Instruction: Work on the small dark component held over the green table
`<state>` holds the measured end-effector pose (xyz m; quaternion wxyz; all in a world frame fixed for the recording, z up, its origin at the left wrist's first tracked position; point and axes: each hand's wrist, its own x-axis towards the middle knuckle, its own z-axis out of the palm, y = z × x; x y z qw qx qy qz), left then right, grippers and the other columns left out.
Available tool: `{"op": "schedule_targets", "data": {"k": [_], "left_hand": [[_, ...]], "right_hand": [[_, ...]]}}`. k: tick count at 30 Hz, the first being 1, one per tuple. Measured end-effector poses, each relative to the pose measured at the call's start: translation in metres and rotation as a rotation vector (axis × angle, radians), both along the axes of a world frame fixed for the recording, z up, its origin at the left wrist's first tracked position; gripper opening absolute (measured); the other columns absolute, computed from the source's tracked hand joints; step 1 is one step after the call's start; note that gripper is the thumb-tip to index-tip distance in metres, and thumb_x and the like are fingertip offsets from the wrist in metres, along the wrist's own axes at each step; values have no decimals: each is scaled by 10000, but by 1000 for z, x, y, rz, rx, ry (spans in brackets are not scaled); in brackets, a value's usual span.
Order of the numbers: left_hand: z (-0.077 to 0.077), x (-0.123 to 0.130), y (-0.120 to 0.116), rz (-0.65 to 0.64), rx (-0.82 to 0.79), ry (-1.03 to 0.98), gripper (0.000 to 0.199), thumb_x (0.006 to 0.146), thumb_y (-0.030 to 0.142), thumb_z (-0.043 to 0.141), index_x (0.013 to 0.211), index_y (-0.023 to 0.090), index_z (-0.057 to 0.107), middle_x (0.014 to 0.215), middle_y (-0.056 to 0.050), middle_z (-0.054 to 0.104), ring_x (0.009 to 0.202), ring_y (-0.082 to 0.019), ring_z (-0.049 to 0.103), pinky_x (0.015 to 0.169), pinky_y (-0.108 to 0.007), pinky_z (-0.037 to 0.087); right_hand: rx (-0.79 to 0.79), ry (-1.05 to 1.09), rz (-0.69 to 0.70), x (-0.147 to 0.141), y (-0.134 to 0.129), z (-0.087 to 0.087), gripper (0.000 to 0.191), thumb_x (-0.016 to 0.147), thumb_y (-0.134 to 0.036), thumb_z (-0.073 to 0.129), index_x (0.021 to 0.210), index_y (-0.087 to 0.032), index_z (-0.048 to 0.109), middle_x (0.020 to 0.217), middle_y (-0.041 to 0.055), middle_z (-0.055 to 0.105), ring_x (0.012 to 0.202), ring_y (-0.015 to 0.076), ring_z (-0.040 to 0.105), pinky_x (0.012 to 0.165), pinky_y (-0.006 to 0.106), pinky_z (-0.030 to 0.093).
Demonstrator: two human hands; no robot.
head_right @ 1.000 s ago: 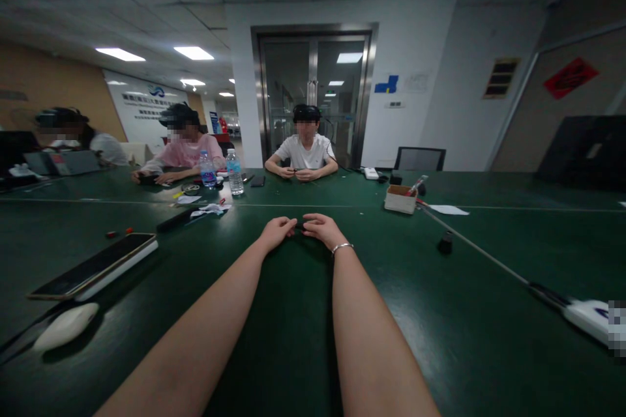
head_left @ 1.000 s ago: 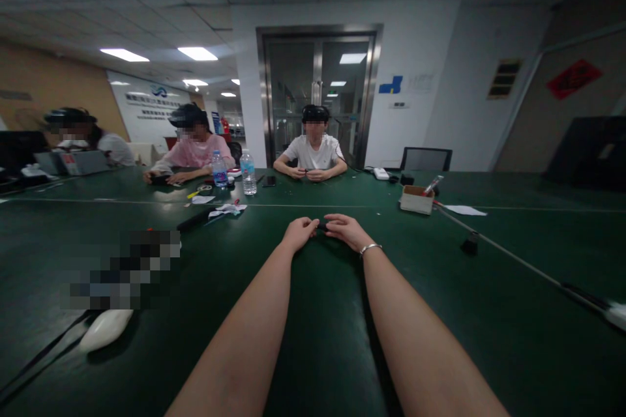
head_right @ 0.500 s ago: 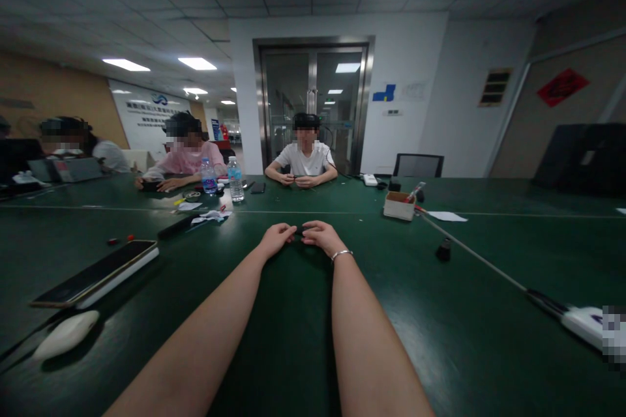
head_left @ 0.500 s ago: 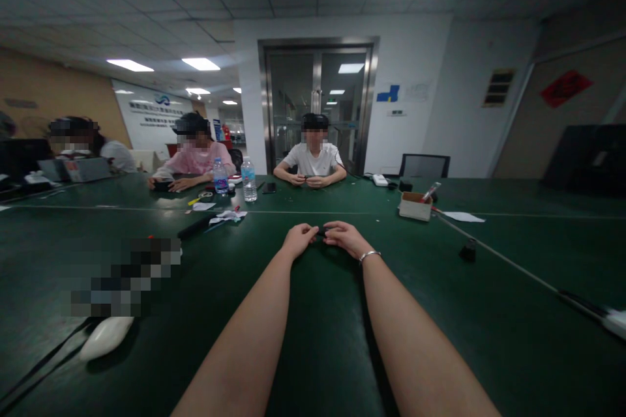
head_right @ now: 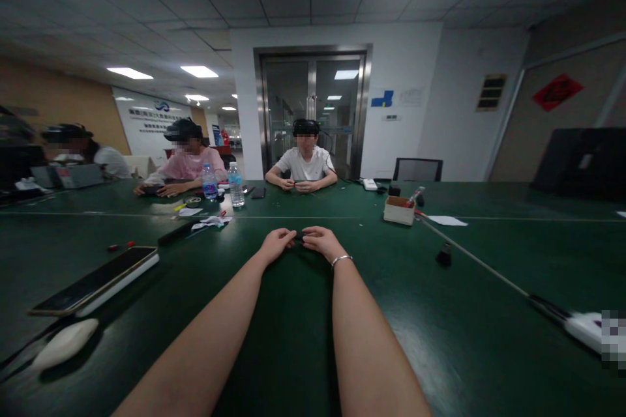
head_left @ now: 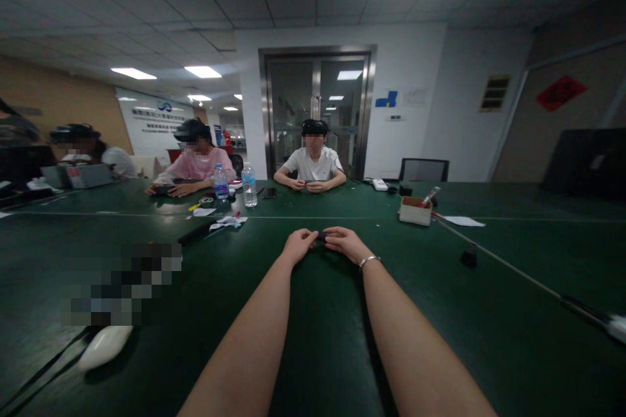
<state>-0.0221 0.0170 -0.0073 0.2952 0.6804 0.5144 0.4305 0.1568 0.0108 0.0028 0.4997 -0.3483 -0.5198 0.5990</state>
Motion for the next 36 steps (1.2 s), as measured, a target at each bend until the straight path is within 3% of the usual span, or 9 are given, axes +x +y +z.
{"op": "schedule_targets", "data": {"k": [9,15,20,26,32,36], "left_hand": [[-2,-1,1,-19,2,-6,419,754,552,494,826,163,632,726,-39,665,653,-150,593,650,-260,433],[-4,-3,4,-31,3,-12,439,762,560,480,844,155,628,737,-50,663,659,-155,598,653,-269,432],[-3,-2,3,-26,16,11,453,765,568,468,838,152,631,740,-50,664,662,-158,598,649,-264,426],[-4,-2,3,-12,33,28,470,768,578,451,817,149,637,714,-46,662,642,-156,589,640,-260,419],[-4,-2,2,-24,38,19,464,766,581,453,804,156,635,711,-42,661,643,-156,588,635,-255,415],[-2,-1,0,-26,34,10,457,765,574,460,795,152,634,702,-42,657,638,-156,587,633,-257,415]], "right_hand": [[-3,20,23,0,-4,3,168,722,-68,680,874,-123,634,789,43,662,666,132,677,670,239,586],[-33,26,-16,-1,-2,2,278,702,1,660,948,-126,641,822,45,668,723,124,670,707,229,580],[-30,24,-1,-1,0,1,228,693,18,652,887,-101,655,889,70,664,763,126,671,725,220,576],[-4,6,30,0,-1,0,271,668,-20,698,913,-119,637,770,38,654,657,135,678,685,251,589],[8,20,31,1,-2,0,177,709,-65,687,864,-129,630,791,41,662,671,139,678,727,285,585],[4,26,1,0,-1,0,265,686,-18,686,917,-136,634,761,27,655,677,129,672,743,282,582]]}}
